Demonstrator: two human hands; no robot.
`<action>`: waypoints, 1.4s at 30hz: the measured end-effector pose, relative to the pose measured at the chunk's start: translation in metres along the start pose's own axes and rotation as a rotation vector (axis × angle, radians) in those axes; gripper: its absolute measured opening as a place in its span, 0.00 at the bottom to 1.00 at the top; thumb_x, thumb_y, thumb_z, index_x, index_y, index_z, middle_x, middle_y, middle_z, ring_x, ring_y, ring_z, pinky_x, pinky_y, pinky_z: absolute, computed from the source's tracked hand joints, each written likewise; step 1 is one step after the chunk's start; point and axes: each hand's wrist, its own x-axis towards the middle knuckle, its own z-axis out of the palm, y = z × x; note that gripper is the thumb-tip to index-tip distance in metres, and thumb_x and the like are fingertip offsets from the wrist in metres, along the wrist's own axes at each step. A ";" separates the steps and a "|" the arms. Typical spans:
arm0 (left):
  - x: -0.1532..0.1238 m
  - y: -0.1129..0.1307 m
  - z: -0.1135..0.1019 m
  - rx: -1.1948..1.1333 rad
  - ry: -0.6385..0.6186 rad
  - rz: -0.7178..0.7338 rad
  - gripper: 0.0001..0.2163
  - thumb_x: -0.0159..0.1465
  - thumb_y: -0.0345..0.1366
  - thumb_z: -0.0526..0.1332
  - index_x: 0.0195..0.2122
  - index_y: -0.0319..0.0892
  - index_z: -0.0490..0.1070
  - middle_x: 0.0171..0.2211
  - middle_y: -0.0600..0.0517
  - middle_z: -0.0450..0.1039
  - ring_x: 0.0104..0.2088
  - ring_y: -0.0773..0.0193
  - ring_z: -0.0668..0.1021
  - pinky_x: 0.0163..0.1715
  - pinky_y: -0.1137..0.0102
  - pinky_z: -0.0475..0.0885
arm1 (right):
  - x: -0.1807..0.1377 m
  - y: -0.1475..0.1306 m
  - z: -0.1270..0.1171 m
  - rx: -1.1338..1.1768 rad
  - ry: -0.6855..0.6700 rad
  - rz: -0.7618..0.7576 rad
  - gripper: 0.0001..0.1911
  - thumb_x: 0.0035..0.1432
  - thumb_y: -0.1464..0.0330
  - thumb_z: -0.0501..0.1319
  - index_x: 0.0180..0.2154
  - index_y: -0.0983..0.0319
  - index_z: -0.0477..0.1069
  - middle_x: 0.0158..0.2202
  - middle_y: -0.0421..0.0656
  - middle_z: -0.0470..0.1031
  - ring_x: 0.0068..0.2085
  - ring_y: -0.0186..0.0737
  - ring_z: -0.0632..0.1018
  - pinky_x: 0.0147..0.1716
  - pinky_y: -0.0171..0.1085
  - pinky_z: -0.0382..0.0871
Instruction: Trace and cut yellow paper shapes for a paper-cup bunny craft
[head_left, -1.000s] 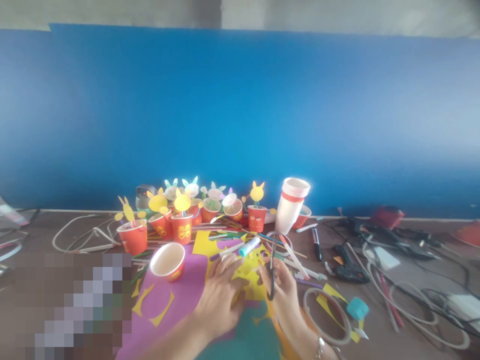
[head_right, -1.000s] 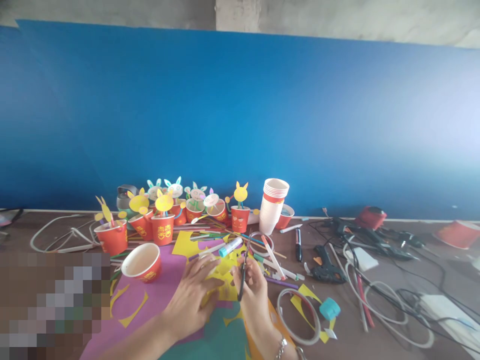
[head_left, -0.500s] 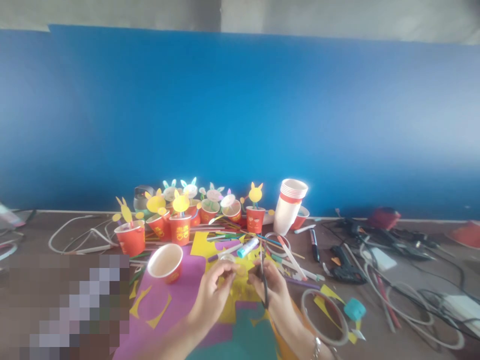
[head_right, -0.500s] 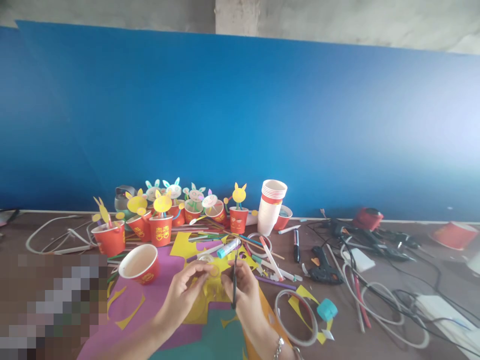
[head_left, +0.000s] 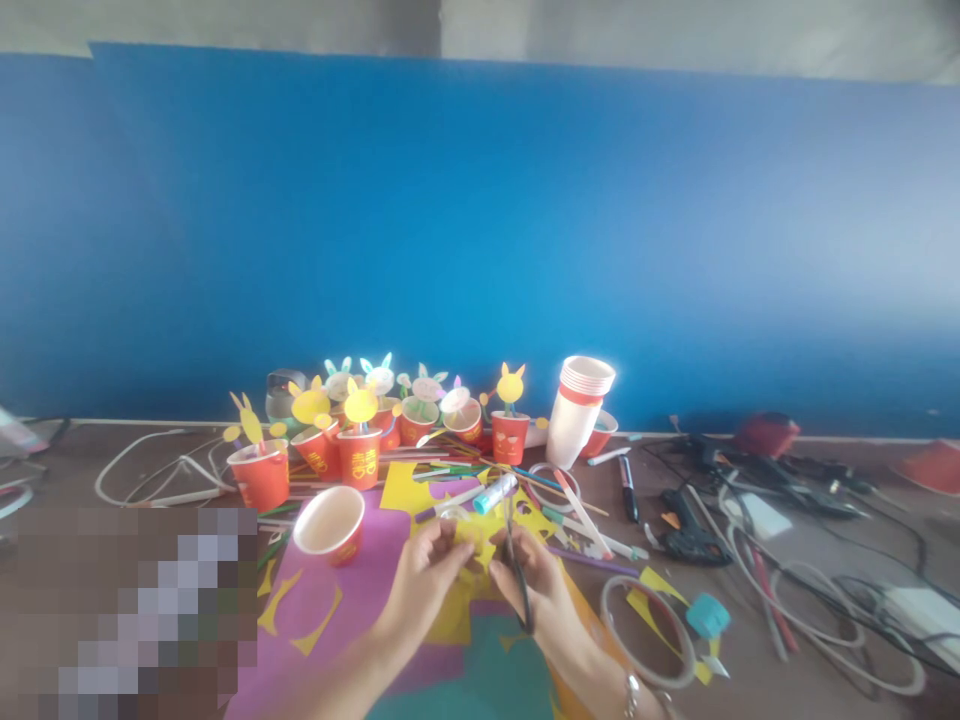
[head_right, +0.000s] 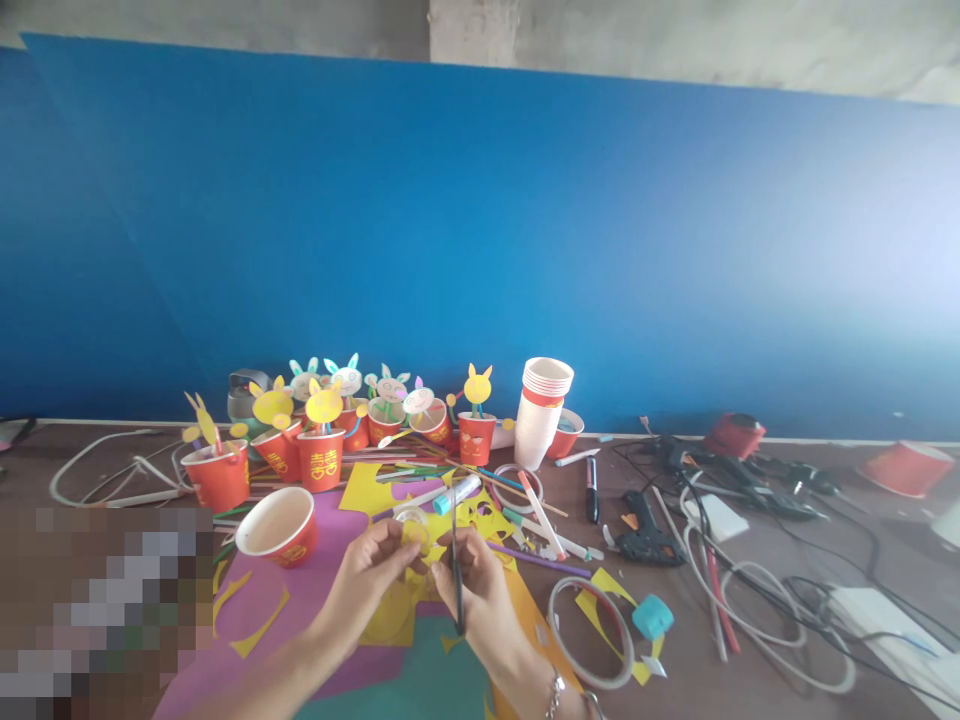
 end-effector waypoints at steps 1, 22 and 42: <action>0.000 0.002 -0.001 -0.013 0.025 -0.001 0.09 0.55 0.39 0.64 0.29 0.39 0.69 0.25 0.52 0.74 0.27 0.63 0.76 0.29 0.71 0.68 | -0.001 0.001 0.000 -0.008 -0.037 0.014 0.15 0.45 0.61 0.69 0.33 0.60 0.68 0.26 0.37 0.66 0.26 0.34 0.67 0.26 0.33 0.64; -0.001 0.001 -0.002 -0.117 -0.003 -0.049 0.08 0.54 0.38 0.65 0.28 0.38 0.69 0.22 0.53 0.74 0.25 0.66 0.74 0.25 0.74 0.61 | -0.004 -0.007 0.006 -0.056 -0.244 0.102 0.09 0.48 0.65 0.67 0.29 0.59 0.67 0.21 0.33 0.60 0.21 0.30 0.58 0.20 0.30 0.53; -0.001 0.001 -0.003 -0.294 -0.047 -0.123 0.08 0.53 0.35 0.66 0.28 0.39 0.69 0.23 0.52 0.75 0.24 0.66 0.75 0.27 0.73 0.62 | -0.003 -0.004 0.006 -0.130 -0.219 0.004 0.09 0.49 0.63 0.66 0.29 0.59 0.67 0.23 0.35 0.62 0.25 0.32 0.63 0.26 0.31 0.61</action>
